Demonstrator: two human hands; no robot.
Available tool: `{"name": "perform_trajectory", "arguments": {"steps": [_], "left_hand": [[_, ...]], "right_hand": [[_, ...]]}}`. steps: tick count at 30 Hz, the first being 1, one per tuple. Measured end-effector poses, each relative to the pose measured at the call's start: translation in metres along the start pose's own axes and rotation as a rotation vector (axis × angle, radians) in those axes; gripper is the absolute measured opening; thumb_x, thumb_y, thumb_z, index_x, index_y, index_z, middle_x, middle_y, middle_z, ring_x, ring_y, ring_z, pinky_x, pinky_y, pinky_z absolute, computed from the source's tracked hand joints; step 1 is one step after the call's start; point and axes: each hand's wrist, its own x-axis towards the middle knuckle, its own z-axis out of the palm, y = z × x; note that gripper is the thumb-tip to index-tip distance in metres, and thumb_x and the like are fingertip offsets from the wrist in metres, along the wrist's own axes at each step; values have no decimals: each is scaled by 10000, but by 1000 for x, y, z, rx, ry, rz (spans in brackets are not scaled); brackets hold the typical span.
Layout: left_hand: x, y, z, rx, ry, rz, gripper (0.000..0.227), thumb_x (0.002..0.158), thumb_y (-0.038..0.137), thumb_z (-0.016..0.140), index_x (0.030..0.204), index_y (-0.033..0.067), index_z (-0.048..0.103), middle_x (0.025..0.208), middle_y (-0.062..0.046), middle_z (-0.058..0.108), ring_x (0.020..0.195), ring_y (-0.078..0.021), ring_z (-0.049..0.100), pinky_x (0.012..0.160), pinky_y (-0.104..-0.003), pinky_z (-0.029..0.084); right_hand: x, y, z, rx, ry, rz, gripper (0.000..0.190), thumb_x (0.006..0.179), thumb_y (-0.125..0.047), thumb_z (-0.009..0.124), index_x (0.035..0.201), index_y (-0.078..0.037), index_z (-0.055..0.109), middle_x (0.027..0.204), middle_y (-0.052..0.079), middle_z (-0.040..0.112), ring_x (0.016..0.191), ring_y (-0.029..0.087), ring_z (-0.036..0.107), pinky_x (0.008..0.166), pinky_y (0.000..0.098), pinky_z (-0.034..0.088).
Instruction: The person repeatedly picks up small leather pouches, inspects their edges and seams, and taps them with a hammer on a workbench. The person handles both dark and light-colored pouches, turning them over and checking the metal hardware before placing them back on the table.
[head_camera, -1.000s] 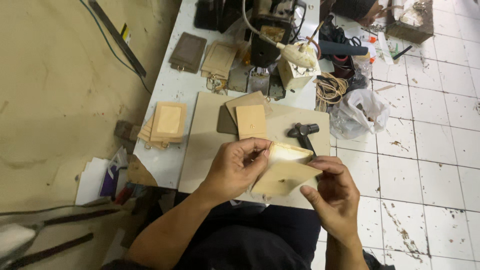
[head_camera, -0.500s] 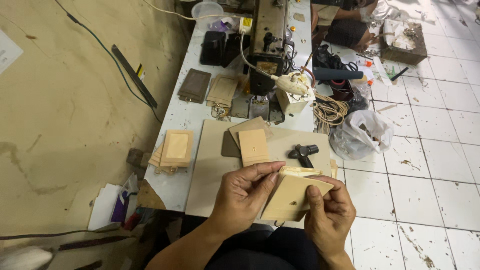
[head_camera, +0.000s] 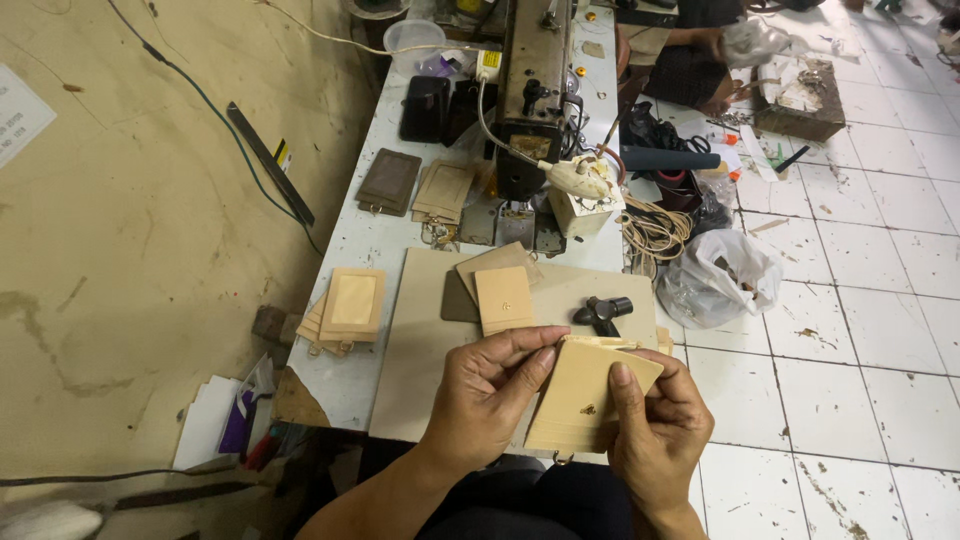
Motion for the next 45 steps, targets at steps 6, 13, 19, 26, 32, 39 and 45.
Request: {"name": "perform_trajectory", "arguments": {"steps": [6,13,19,26,32,39,45], "left_hand": [[0,1,0,18,-9,27,264,974,97,650,1213,14,729,1178,-122,788,1126,-133,722,1037,-249,551],[2,1,-2,27,-38,56,253,982,107,644,1204,19,727,1188,-111,781,1152,-139,709,1055,-261,536],[2,1,-1,29,-19,52,256,975,112,649,1196,10,727,1178,-128,785,1147,-159,724,1055,-272,551],[0,1,1,63,-13,54,262,981,122,642,1203,12,729,1158,-115,794,1106,-130,724,1016,-249,556],[-1,-3,1,29,9,66,240,969,113,661,1166,1,740,1129,-123,796,1080,-135,729,1005,-256,567],[1,-7,9,-93,103,13,202,890,59,756,1074,-24,758,1033,-144,802,966,-138,757,947,-254,625],[1,-10,10,0,166,69,162,889,98,774,1022,4,780,958,-93,803,833,-91,727,787,-210,607]], "right_hand": [[1,0,1,-5,-5,-22,174,969,-97,690,1103,5,647,978,91,735,871,103,638,840,212,500],[4,-3,2,12,-29,-30,165,972,-120,687,1075,4,649,946,86,723,848,98,621,811,212,487],[4,-1,2,22,-5,-38,173,966,-115,691,1089,0,649,936,87,718,853,106,626,834,213,490],[5,-4,3,-71,-8,-64,164,971,-114,692,1083,1,658,939,85,730,847,98,634,821,208,501],[3,-3,5,-71,-2,-58,169,974,-115,686,1089,5,660,951,99,737,858,109,649,824,220,517],[2,-2,5,-75,-19,-96,177,975,-113,682,1097,11,651,982,104,738,891,121,661,856,229,525],[2,-4,5,-92,-53,-71,149,988,-122,672,1074,-3,644,923,65,717,834,88,624,796,216,515]]}}
